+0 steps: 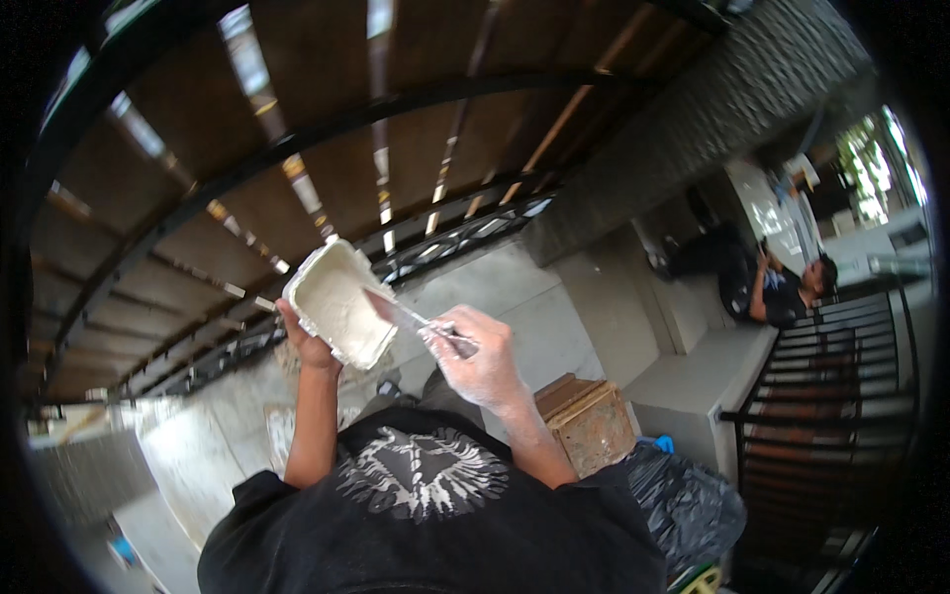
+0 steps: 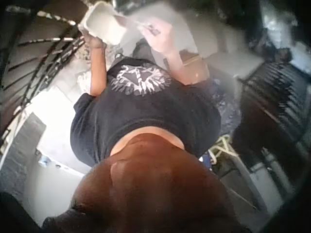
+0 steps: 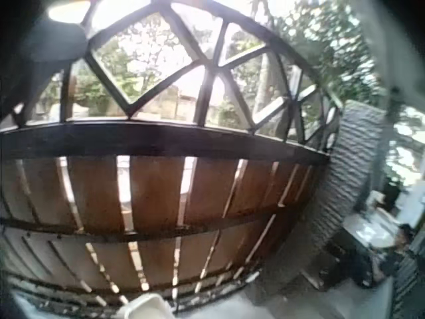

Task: The person scoops wall filler from a container onto a putty knife and applies the filler onto spots across the walls.

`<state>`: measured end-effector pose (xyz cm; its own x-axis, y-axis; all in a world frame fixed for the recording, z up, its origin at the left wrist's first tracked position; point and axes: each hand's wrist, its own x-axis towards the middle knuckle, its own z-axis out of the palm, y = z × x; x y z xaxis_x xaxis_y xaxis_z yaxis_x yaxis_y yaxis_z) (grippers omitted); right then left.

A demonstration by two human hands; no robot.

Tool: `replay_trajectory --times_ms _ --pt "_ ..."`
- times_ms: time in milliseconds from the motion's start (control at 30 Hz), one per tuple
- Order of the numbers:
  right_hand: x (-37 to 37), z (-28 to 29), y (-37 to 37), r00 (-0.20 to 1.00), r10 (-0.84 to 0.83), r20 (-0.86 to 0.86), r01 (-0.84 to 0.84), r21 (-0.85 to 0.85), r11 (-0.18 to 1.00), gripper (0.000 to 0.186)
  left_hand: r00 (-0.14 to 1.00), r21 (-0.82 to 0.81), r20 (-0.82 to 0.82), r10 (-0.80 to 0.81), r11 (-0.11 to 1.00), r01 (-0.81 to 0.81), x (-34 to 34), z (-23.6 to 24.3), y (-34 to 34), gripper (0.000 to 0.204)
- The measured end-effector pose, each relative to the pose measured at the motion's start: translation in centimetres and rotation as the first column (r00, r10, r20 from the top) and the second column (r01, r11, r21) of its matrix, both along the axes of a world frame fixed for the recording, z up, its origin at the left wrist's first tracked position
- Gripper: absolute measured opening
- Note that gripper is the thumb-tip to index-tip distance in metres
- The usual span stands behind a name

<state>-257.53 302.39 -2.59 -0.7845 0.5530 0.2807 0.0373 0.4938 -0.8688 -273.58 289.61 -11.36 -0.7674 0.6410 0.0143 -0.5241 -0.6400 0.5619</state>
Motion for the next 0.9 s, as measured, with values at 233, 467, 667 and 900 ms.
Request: replay_trajectory --times_ms 233,467,667,900 --pt "2.1 0.3 3.0 0.992 -0.073 -0.107 0.076 0.030 0.997 0.013 0.989 -0.051 0.052 -0.136 0.989 0.139 1.5 0.9 4.4 0.070" --pt "6.6 0.3 8.3 0.953 -0.218 -0.212 0.231 0.041 0.972 0.014 0.971 -0.137 0.064 -0.231 0.962 0.238 3.3 -0.3 10.0 0.071" --pt "11.4 -1.8 17.4 0.929 -0.334 -0.157 0.342 0.026 0.939 0.014 0.968 -0.258 0.050 -0.245 0.933 0.249 6.7 -0.9 19.8 0.071" --pt "15.9 -0.6 30.6 0.948 -0.267 -0.173 0.272 0.002 0.962 0.013 0.979 -0.145 0.007 -0.202 0.969 0.201 11.8 -0.3 32.1 0.073"
